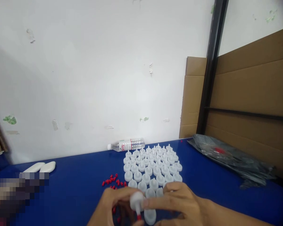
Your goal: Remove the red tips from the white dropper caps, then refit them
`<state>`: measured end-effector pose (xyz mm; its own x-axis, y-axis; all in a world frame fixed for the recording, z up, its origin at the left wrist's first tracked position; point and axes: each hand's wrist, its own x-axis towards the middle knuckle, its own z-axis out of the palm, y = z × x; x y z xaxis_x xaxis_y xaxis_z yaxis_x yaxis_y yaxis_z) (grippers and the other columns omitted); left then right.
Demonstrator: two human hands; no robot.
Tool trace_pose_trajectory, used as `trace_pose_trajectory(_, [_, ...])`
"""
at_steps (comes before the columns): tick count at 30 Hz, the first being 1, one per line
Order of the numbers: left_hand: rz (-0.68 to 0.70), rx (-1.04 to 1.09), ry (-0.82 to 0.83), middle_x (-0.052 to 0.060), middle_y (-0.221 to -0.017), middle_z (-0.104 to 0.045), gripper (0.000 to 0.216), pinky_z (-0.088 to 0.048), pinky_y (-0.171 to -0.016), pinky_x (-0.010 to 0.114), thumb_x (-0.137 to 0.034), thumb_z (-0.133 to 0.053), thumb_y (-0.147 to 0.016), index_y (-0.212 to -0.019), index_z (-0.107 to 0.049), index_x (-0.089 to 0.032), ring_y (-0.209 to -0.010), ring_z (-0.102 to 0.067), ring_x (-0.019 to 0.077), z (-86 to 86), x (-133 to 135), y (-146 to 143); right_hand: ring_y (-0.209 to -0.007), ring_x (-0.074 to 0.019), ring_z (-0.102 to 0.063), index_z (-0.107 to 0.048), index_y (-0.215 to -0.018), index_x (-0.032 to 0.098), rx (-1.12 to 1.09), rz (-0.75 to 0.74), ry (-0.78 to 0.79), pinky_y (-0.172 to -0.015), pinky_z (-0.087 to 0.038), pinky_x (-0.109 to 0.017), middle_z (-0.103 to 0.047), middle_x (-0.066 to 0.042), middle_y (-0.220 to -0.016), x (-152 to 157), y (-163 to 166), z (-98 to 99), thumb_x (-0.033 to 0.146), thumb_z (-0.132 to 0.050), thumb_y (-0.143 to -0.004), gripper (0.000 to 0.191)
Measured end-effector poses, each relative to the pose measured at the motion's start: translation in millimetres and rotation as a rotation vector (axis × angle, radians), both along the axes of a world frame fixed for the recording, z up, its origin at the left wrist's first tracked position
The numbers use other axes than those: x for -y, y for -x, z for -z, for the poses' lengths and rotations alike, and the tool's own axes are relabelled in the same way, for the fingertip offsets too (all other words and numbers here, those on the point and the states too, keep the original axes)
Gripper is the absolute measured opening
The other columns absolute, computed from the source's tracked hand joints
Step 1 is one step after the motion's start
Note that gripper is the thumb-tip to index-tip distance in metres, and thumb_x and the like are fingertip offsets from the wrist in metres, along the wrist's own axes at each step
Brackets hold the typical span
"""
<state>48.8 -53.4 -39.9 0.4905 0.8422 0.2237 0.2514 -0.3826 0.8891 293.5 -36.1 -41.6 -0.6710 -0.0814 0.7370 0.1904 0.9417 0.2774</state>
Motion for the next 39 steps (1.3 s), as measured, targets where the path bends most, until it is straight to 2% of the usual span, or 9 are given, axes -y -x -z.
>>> trace_pose_trajectory(3, [-0.257, 0.003, -0.091, 0.0, -0.063, -0.069, 0.026, -0.044, -0.049, 0.021, -0.037, -0.071, -0.078, -0.093, -0.075, -0.016, -0.048, -0.055, 0.0113, -14.7, -11, 18, -0.055, -0.0066, -0.056, -0.061, -0.094, 0.021, -0.03, 0.022, 0.013, -0.058, -0.044, -0.026, -0.077, -0.004, -0.113, 1, 0, -16.8, 0.029, -0.052, -0.108, 0.019])
trace_pose_trajectory(7, [-0.445, 0.022, -0.111, 0.006, -0.077, -0.077, 0.047, -0.055, -0.057, 0.028, -0.054, -0.072, -0.079, -0.105, -0.074, -0.014, -0.053, -0.063, 0.0162, -24.4, -43, 53, -0.066, -0.0073, -0.065, -0.061, -0.098, 0.02, 0.023, 0.064, 0.052, -0.065, -0.047, -0.026, -0.078, -0.001, -0.099, 2, 1, -19.8, 0.033, -0.048, -0.11, 0.022])
trace_pose_trajectory(9, [-0.501, -0.027, -0.112, 0.01, -0.092, -0.079, 0.055, -0.057, -0.061, 0.029, -0.062, -0.066, -0.081, -0.108, -0.072, -0.015, -0.065, -0.069, 0.02, -23.2, -59, 70, -0.067, -0.0089, -0.067, -0.062, -0.103, 0.02, 0.059, 0.076, 0.086, -0.065, -0.047, -0.027, -0.075, 0.001, -0.088, 2, 1, -16.3, 0.034, -0.043, -0.111, 0.025])
trace_pose_trajectory(12, [-0.56, -0.227, -0.129, 0.01, -0.096, -0.078, 0.06, -0.056, -0.063, 0.029, -0.069, -0.044, -0.09, -0.102, -0.072, -0.017, -0.083, -0.072, 0.0252, -17.3, -76, 91, -0.059, -0.0111, -0.062, -0.062, -0.107, 0.019, 0.115, 0.12, 0.121, -0.061, -0.044, -0.029, -0.068, 0.002, -0.075, 1, 0, -10.1, 0.037, -0.038, -0.112, 0.03])
trace_pose_trajectory(16, [-0.655, -0.423, -0.122, 0.009, -0.074, -0.072, 0.063, -0.05, -0.057, 0.033, -0.068, -0.039, -0.089, -0.081, -0.073, -0.017, -0.067, -0.067, 0.0276, -10.0, -87, 108, -0.062, -0.0123, -0.063, -0.064, -0.108, 0.02, 0.19, 0.187, 0.194, -0.057, -0.041, -0.029, -0.067, 0.002, -0.077, -2, -1, -5.0, 0.039, -0.041, -0.111, 0.03])
trace_pose_trajectory(18, [-0.688, -0.531, -0.145, 0.01, -0.077, -0.073, 0.057, -0.047, -0.064, 0.034, -0.064, -0.041, -0.091, -0.074, -0.072, -0.019, -0.073, -0.068, 0.0299, -8.8, -89, 113, -0.064, -0.0119, -0.063, -0.065, -0.104, 0.02, 0.244, 0.189, 0.213, -0.056, -0.04, -0.028, -0.067, 0.002, -0.078, -3, -2, -4.3, 0.036, -0.042, -0.11, 0.028])
trace_pose_trajectory(30, [-0.683, -0.941, -0.207, 0.013, -0.086, -0.076, 0.044, -0.04, -0.073, 0.039, -0.04, -0.038, -0.094, -0.071, -0.072, -0.022, -0.089, -0.07, 0.0363, -16.7, -85, 117, -0.064, -0.013, -0.063, -0.066, -0.105, 0.022, 0.303, 0.255, 0.286, -0.057, -0.037, -0.03, -0.07, 0.002, -0.079, -1, -4, -5.3, 0.037, -0.042, -0.11, 0.029])
trace_pose_trajectory(34, [-0.648, -0.93, -0.262, 0.013, -0.099, -0.075, 0.044, -0.045, -0.079, 0.042, -0.041, -0.037, -0.095, -0.092, -0.075, -0.021, -0.097, -0.068, 0.0348, -21.4, -82, 116, -0.064, -0.0123, -0.063, -0.066, -0.105, 0.021, 0.369, 0.217, 0.299, -0.056, -0.037, -0.029, -0.069, 0.002, -0.079, -2, -4, -4.1, 0.037, -0.041, -0.111, 0.03])
trace_pose_trajectory(39, [-0.44, -0.779, -0.351, 0.007, -0.121, -0.067, 0.033, -0.049, -0.092, 0.037, -0.049, -0.053, -0.091, -0.103, -0.074, -0.027, -0.115, -0.058, 0.0296, -21.1, -74, 114, -0.065, -0.0144, -0.066, -0.063, -0.12, 0.025, 0.438, 0.26, 0.351, -0.055, -0.036, -0.032, -0.071, 0.003, -0.082, -1, -5, -2.0, 0.051, -0.05, -0.106, 0.032])
